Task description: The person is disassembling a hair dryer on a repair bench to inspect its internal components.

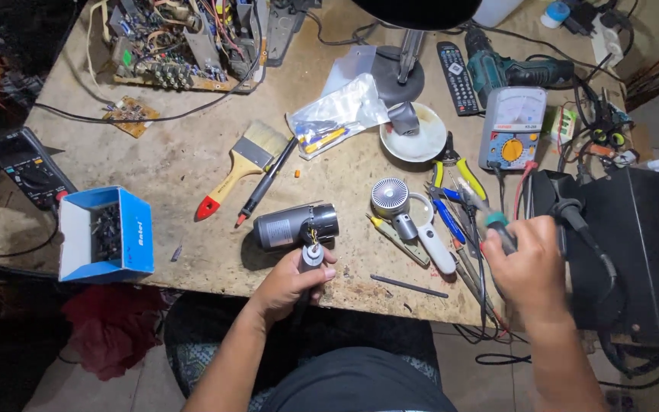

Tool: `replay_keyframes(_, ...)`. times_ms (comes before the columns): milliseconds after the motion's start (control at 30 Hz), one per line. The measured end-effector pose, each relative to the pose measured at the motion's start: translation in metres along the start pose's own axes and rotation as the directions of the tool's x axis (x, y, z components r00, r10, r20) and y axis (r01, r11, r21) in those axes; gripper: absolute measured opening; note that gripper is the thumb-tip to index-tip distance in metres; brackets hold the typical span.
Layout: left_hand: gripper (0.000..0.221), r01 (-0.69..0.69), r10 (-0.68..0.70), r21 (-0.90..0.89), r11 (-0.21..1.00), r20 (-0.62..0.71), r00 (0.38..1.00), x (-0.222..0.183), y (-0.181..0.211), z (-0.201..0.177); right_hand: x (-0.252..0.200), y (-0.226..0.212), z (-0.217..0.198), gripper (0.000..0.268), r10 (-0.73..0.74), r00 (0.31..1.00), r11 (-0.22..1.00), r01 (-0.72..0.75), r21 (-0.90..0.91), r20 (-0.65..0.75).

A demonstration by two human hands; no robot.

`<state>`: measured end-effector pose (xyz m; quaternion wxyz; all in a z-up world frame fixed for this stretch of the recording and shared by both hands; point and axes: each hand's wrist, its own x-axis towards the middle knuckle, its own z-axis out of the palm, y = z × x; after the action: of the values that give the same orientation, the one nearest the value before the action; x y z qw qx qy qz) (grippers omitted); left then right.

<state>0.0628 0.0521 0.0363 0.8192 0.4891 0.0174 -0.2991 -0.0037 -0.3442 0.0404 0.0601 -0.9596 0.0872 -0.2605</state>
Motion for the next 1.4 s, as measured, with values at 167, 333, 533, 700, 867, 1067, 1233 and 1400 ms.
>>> replay_keyframes(167, 0.026, -0.01, 0.015, 0.116, 0.993, -0.041, 0.999, -0.003, -0.001, 0.003, 0.031, -0.085, -0.045, 0.031, -0.498, 0.861, 0.843, 0.45, 0.296, 0.109)
replay_keyframes(333, 0.025, -0.038, 0.05, 0.165, 0.986, -0.072, 0.996, -0.007, -0.005, 0.006, 0.047, -0.147, -0.044, 0.028, -0.751, 0.659, 0.63, 0.701, 0.333, 0.033)
replay_keyframes(533, 0.027, -0.044, 0.073, 0.21, 0.977, -0.132, 0.989, -0.011, 0.002, 0.008, 0.051, -0.156, -0.032, 0.03, -0.794, 0.608, 0.565, 0.739, 0.368, -0.003)
replay_keyframes(700, 0.024, -0.031, 0.083, 0.308, 0.951, -0.157, 0.984, -0.015, 0.011, 0.018, 0.05, -0.154, -0.034, 0.028, -0.812, 0.584, 0.555, 0.757, 0.346, 0.025)
replay_keyframes(867, 0.024, -0.031, 0.134, 0.434, 0.9, -0.209, 0.969, -0.006, -0.008, 0.011, 0.056, -0.161, -0.044, 0.028, -0.83, 0.553, 0.541, 0.771, 0.336, 0.068)
replay_keyframes(1067, 0.03, -0.036, 0.243, 0.61, 0.792, -0.259, 0.935, -0.005, -0.027, 0.01, 0.066, -0.168, -0.052, 0.031, -0.868, 0.486, 0.491, 0.814, 0.31, 0.097)
replay_keyframes(1233, 0.029, -0.08, 0.314, 0.646, 0.759, -0.256, 0.914, -0.005, -0.03, 0.011, 0.066, -0.166, -0.052, 0.031, -0.883, 0.456, 0.467, 0.828, 0.31, 0.112)
replay_keyframes(1400, 0.029, -0.127, 0.406, 0.711, 0.692, -0.238, 0.882, -0.006, -0.037, 0.013, 0.068, -0.171, -0.061, 0.029, -0.838, 0.483, 0.546, 0.727, 0.417, 0.255)
